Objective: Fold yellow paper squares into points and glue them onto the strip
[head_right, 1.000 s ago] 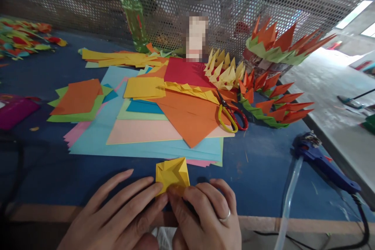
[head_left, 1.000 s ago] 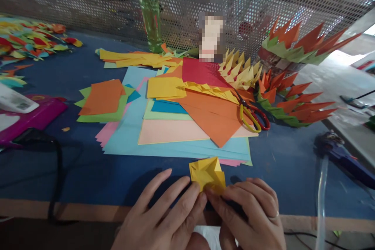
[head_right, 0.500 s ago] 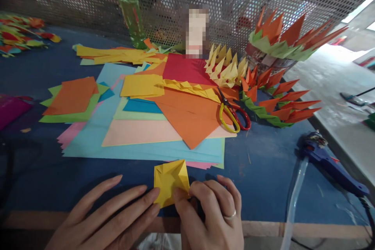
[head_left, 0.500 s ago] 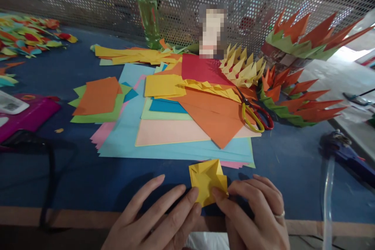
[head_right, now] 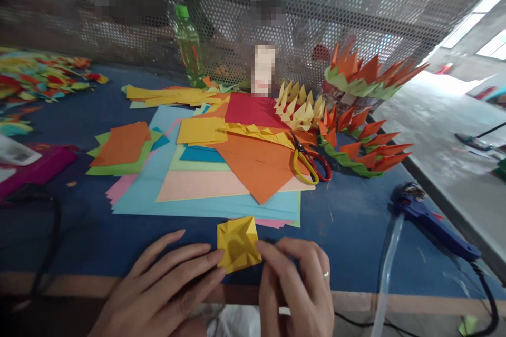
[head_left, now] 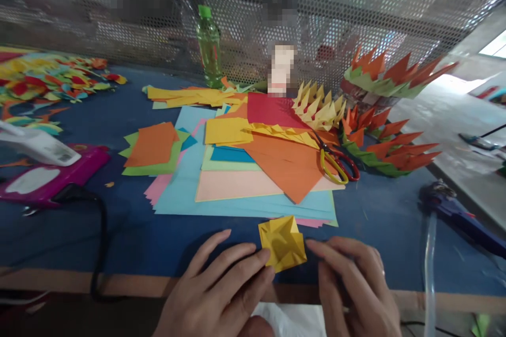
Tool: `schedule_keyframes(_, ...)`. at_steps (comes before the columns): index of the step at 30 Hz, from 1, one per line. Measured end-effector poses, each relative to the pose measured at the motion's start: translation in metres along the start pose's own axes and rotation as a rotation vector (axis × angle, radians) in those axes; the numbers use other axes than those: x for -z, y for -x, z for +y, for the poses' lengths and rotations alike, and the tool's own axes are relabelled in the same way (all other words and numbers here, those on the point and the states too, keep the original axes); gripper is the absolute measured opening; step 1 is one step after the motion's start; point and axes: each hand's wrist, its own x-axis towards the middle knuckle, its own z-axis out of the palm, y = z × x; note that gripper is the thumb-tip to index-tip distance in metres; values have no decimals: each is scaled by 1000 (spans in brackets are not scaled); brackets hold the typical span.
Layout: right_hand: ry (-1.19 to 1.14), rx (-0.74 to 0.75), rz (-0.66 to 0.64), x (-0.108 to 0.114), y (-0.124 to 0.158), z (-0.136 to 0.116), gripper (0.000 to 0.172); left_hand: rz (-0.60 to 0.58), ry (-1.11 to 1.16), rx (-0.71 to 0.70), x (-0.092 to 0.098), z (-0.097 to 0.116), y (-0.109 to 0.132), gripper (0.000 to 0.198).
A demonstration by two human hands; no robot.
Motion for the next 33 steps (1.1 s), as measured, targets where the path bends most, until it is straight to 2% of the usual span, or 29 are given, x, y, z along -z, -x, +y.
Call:
schedule_keyframes(1,19,-29,-18,0,-2,1,31,24,2,1,2,0,-2,29)
schedule_keyframes(3,78,-49,-81,-1,-7,2,29,-19,3,-13,8,0,-9,31)
schedule_keyframes(6,153,-53,-163,-7,-13,1,23,-206,10,-34,21,2,-20,33)
schedule_keyframes(10,139,-99,-160,-15,-17,-6,11,-55,84,46,28,2,-27,28)
schedule_keyframes(13,30,-88,-146,-15,-22,-13,6,-12,80,140,29,-1,-31,38)
schedule_keyframes(16,-85,-7,-87,-9,-32,-21,9,-37,91,197,32,-5,-41,44)
schedule_keyframes(20,-133,195,4,-2,-42,-31,19,56,169,117,36,-6,-55,25)
schedule_keyframes(23,-82,294,29,-3,-39,-31,20,107,80,37,34,-4,-51,26)
schedule_keyframes(25,-35,319,20,-5,-31,-27,20,89,25,13,30,-2,-42,25)
schedule_keyframes(29,1,336,-51,-8,-15,-18,18,5,53,77,22,3,-22,28)
schedule_keyframes(33,-29,321,-108,-8,-10,-14,16,7,121,104,20,2,-14,30)
